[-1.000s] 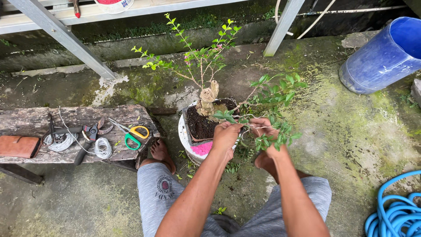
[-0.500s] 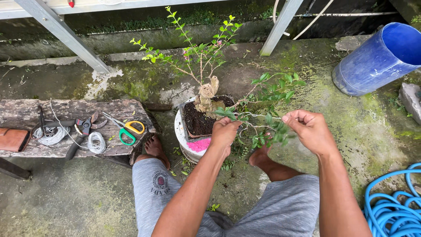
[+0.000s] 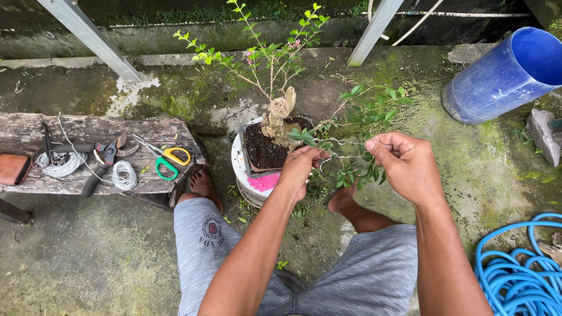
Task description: The person sits on the floor and wraps a thin wire around the branches of a potted bonsai tree to shape them. They use scissors to cut the wire from a spool and continue wrapping it around different branches.
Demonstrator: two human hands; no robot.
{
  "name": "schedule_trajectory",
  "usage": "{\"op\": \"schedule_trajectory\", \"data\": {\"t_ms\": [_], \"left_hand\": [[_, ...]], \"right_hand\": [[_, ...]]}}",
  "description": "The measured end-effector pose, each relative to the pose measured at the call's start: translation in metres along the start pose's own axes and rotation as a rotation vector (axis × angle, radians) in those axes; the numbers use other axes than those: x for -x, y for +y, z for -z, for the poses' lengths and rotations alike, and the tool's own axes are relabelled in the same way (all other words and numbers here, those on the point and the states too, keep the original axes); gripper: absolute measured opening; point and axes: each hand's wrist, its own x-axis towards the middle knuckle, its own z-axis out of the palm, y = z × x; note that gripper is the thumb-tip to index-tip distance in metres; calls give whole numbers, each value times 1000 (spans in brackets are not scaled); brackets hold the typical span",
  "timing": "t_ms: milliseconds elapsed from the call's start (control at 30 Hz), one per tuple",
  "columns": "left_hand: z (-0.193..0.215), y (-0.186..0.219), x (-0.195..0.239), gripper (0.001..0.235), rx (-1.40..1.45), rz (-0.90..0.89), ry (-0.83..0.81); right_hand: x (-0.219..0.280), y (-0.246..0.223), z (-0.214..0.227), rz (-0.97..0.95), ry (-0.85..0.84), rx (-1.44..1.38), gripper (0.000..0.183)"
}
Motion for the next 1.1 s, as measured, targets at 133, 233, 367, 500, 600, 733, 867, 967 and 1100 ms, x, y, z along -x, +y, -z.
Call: {"op": "schedule_trajectory", "data": {"t_ms": [133, 233, 367, 500, 600, 733, 867, 967, 1100], "left_hand": [[4, -26, -22, 15, 50, -35, -55], [4, -40, -34, 19, 74, -60, -72], [2, -38, -32, 17, 56, -73, -48], [-1, -39, -30, 17, 73, -85, -41], [-5, -39, -28, 19, 101, -95, -25], [-1, -49, -45, 22, 94, -75, -46], [6, -56, -54, 21, 74, -78, -74], [6, -54, -54, 22, 75, -75, -90], [16, -22, -42, 24, -6, -13, -168]], "right_hand": [[1, 2, -1, -17, 5, -3, 6], [3, 1, -1, -17, 10, -8, 5], [10, -5, -2, 16, -12, -21, 7], [15, 0, -9, 32, -46, -26, 9], [31, -14, -19, 15, -51, -35, 9], [53, -17, -40, 49, -25, -63, 7], [83, -24, -76, 19, 36, -100, 12], [94, -24, -100, 35, 57, -77, 16], [94, -17, -118, 130, 72, 108, 20]]}}
